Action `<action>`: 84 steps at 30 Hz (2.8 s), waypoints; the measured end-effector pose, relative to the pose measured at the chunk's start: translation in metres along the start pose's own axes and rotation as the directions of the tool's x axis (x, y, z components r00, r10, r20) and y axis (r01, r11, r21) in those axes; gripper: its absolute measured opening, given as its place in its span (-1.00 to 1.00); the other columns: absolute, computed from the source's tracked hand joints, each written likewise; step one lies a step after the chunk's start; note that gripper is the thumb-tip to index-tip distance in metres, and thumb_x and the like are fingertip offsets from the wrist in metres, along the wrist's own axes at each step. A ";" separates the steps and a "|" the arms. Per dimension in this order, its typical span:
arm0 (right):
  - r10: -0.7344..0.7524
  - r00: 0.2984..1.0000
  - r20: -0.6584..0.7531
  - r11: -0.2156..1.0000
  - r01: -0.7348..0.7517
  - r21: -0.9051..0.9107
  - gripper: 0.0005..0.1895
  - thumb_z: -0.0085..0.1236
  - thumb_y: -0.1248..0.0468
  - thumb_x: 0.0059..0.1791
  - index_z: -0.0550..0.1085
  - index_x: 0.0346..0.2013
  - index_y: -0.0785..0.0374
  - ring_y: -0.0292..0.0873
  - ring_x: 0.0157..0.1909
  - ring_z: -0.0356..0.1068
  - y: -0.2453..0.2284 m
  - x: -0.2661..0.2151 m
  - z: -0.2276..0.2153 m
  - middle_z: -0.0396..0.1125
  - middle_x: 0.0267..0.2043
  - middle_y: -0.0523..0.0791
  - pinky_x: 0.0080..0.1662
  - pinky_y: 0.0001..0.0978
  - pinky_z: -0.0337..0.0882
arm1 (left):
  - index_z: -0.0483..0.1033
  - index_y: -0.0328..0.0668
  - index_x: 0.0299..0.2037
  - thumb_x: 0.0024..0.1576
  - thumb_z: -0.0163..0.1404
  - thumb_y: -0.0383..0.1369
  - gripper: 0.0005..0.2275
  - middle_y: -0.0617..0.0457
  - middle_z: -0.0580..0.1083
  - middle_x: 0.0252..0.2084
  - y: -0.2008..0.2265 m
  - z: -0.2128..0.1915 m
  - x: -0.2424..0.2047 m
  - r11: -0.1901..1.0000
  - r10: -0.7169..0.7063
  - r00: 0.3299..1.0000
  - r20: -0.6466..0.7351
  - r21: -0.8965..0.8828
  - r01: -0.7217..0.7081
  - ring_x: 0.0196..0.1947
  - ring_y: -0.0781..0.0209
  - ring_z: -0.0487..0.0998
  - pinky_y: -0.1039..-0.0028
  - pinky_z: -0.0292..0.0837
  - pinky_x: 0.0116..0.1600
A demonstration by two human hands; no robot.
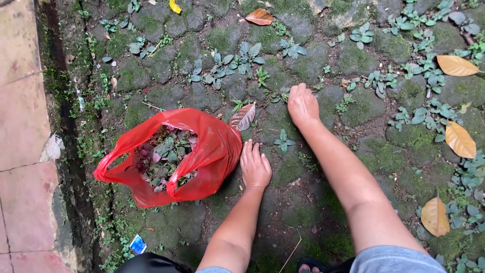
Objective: Picking up fallen leaves and pulling small weeds from a paved outdoor area and placing them into a red plastic bag.
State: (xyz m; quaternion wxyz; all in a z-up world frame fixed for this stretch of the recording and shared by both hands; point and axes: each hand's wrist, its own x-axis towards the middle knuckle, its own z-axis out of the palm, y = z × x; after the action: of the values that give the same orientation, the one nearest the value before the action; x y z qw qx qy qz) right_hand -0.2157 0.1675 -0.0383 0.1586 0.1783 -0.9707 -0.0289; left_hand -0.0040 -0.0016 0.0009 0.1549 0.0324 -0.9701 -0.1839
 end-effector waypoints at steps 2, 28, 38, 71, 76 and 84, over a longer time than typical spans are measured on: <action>0.060 0.997 -0.040 0.998 -0.061 -0.029 -0.88 -0.08 0.33 -0.01 0.41 -0.41 0.24 -0.08 -0.41 0.41 0.007 -0.004 0.003 0.19 -0.41 -0.11 -0.45 -0.32 0.48 | 0.39 -0.28 0.17 0.18 -0.11 -0.37 -0.65 -0.21 0.32 0.30 0.001 0.001 0.000 1.000 -0.009 1.000 0.002 0.014 0.009 0.36 -0.17 0.32 0.09 0.25 0.38; -0.012 0.985 0.172 0.973 -0.028 0.230 -0.81 -0.16 0.38 0.00 0.43 -0.41 0.33 0.07 -0.44 0.47 0.008 -0.013 0.016 0.24 -0.41 -0.04 -0.43 -0.14 0.51 | 0.40 -0.28 0.14 0.17 -0.12 -0.38 -0.67 -0.23 0.33 0.28 0.004 -0.006 0.003 1.000 0.002 1.000 -0.018 -0.004 -0.002 0.33 -0.20 0.36 0.07 0.30 0.33; -0.097 0.995 -0.013 0.984 0.098 0.146 -0.97 0.01 0.32 -0.01 0.39 -0.32 0.22 -0.03 -0.27 0.41 0.017 -0.007 -0.050 0.18 -0.31 -0.08 -0.32 -0.32 0.51 | 0.41 -0.27 0.13 0.17 -0.11 -0.38 -0.67 -0.22 0.33 0.28 0.003 -0.004 0.002 1.000 0.003 1.000 0.002 0.014 -0.003 0.33 -0.19 0.35 0.07 0.30 0.34; -0.083 0.996 0.025 0.852 0.058 0.520 -0.79 0.26 0.19 -0.01 0.53 -0.11 0.13 0.07 -0.06 0.37 -0.016 0.007 -0.014 0.23 -0.14 -0.07 -0.01 -0.18 0.45 | 0.41 -0.27 0.13 0.17 -0.10 -0.38 -0.68 -0.20 0.34 0.28 0.003 -0.003 0.001 0.999 -0.013 1.000 0.010 0.045 0.013 0.34 -0.16 0.36 0.08 0.31 0.35; -0.044 0.998 0.035 0.891 0.024 0.452 -0.91 0.04 0.33 0.04 0.43 -0.17 0.20 0.08 -0.11 0.39 -0.015 0.010 0.013 0.23 -0.22 -0.03 -0.05 -0.19 0.45 | 0.41 -0.26 0.13 0.17 -0.11 -0.37 -0.67 -0.20 0.33 0.29 0.002 -0.002 0.001 0.999 -0.015 1.000 0.020 0.042 0.014 0.35 -0.16 0.35 0.09 0.29 0.36; 0.270 0.918 0.289 0.702 -0.393 0.594 -0.84 0.09 0.35 0.06 0.46 -0.08 0.32 0.21 -0.12 0.47 -0.009 0.021 0.018 0.28 -0.16 0.04 -0.07 0.03 0.53 | 0.41 -0.25 0.13 0.19 -0.12 -0.36 -0.68 -0.19 0.33 0.30 0.002 -0.002 0.001 0.999 -0.023 0.999 0.024 0.048 0.022 0.36 -0.15 0.33 0.10 0.28 0.37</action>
State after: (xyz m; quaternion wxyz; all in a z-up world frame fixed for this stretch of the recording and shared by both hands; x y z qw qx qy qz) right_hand -0.2371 0.1521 -0.0504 0.0026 0.0397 -0.9475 0.3173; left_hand -0.0041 -0.0002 0.0039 0.1400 0.0449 -0.9756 -0.1629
